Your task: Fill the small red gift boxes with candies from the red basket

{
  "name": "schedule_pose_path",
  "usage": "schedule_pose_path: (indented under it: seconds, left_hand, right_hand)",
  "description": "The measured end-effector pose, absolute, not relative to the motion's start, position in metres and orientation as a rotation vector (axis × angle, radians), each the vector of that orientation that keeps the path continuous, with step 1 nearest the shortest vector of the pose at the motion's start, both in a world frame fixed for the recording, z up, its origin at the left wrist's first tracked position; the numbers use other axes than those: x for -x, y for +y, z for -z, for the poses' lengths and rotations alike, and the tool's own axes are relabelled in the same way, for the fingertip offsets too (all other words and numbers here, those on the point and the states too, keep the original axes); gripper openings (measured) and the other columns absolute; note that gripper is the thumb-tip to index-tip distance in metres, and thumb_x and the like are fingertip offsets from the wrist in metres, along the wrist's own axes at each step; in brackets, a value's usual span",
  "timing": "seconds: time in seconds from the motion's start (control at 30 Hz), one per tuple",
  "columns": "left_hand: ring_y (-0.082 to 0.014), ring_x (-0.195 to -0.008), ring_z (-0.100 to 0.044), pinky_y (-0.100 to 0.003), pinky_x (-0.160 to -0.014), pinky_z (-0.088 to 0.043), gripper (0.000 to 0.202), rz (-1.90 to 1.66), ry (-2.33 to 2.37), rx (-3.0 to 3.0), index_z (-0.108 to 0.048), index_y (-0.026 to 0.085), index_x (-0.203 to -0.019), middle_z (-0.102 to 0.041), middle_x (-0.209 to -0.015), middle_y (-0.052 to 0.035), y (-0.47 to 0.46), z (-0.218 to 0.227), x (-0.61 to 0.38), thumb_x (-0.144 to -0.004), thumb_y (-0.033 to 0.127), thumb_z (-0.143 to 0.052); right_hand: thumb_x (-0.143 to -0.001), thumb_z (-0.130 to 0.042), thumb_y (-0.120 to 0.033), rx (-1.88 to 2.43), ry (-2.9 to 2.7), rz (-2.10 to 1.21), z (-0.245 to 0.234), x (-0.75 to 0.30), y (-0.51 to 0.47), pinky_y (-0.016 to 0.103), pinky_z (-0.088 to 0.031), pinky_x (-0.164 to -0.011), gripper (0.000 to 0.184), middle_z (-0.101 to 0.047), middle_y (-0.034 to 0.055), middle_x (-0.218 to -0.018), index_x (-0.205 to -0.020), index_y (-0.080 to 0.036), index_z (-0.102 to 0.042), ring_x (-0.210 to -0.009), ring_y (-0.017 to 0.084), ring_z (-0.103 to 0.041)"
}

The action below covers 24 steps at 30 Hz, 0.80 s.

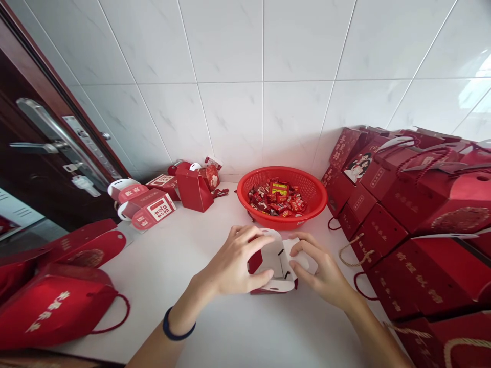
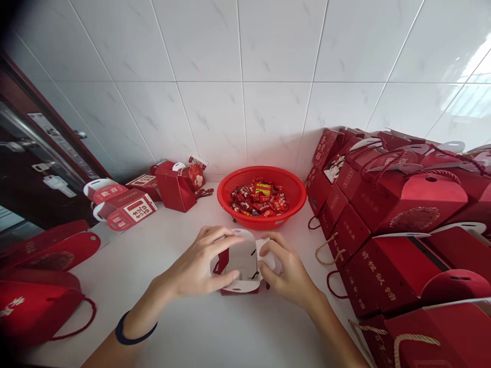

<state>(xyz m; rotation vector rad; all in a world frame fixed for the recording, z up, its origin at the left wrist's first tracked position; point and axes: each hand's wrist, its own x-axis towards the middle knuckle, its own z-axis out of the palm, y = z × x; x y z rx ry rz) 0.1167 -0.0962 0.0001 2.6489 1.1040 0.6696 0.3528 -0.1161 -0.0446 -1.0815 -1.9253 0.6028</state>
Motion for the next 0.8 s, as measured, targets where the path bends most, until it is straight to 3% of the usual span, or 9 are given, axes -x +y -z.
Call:
schedule_pose_path:
  seconds: [0.17, 0.27, 0.43, 0.63, 0.8]
  left_hand:
    - [-0.0249, -0.101, -0.058, -0.041, -0.095, -0.046, 0.033, -0.754, 1.282, -2.616, -0.069, 0.025, -0.119, -0.065, -0.107, -0.0063, -0.1, 0.001, -0.098, -0.088, 0.033, -0.065]
    - [-0.0243, -0.099, -0.059, -0.039, -0.091, -0.047, 0.032, -0.697, 1.31, -2.607, -0.07, 0.027, -0.119, -0.067, -0.106, -0.0054, -0.102, 0.005, -0.089, -0.087, 0.033, -0.067]
    - [-0.0256, -0.106, -0.062, -0.048, -0.102, -0.041, 0.017, -0.699, 1.103, -2.713, -0.076, 0.027, -0.099, -0.075, -0.103, -0.0028, -0.103, 0.011, -0.087, -0.088, 0.022, -0.064]
    - [-0.027, -0.119, -0.059, -0.055, -0.109, -0.039, 0.037, -0.712, 0.97, -2.77, -0.078, 0.029, -0.092, -0.076, -0.117, -0.0004, -0.104, 0.012, -0.087, -0.087, 0.003, -0.053]
    - [-0.0255, -0.124, -0.055, -0.044, -0.099, -0.052, 0.049, -0.652, 1.031, -2.707, -0.073, 0.028, -0.114, -0.067, -0.134, -0.0021, -0.107, 0.011, -0.087, -0.085, -0.001, -0.046]
  right_hand:
    - [-0.09, -0.058, -0.026, 1.126, -1.952, -0.62, 0.044, -0.355, -0.116, 0.031, -0.053, -0.088, 0.008, -0.061, 0.0086, -0.117, -0.097, -0.022, -0.059, -0.103, 0.02, -0.064]
    - [-0.092, -0.057, -0.028, 1.139, -1.988, -0.57, 0.047, -0.354, -0.116, 0.032, -0.053, -0.088, 0.01, -0.062, 0.009, -0.118, -0.1, -0.022, -0.06, -0.105, 0.021, -0.064]
    - [-0.09, -0.066, -0.044, 1.174, -2.059, -0.384, 0.054, -0.353, -0.115, 0.04, -0.053, -0.095, 0.028, -0.063, 0.0123, -0.13, -0.109, -0.023, -0.064, -0.118, 0.028, -0.061]
    - [-0.082, -0.069, -0.064, 1.1, -2.127, -0.282, 0.052, -0.354, -0.113, 0.047, -0.048, -0.102, 0.052, -0.066, 0.0156, -0.126, -0.113, -0.022, -0.066, -0.119, 0.032, -0.061]
    - [-0.075, -0.072, -0.069, 1.091, -2.18, -0.326, 0.054, -0.354, -0.112, 0.053, -0.039, -0.112, 0.066, -0.063, 0.0166, -0.133, -0.121, -0.021, -0.065, -0.125, 0.034, -0.059]
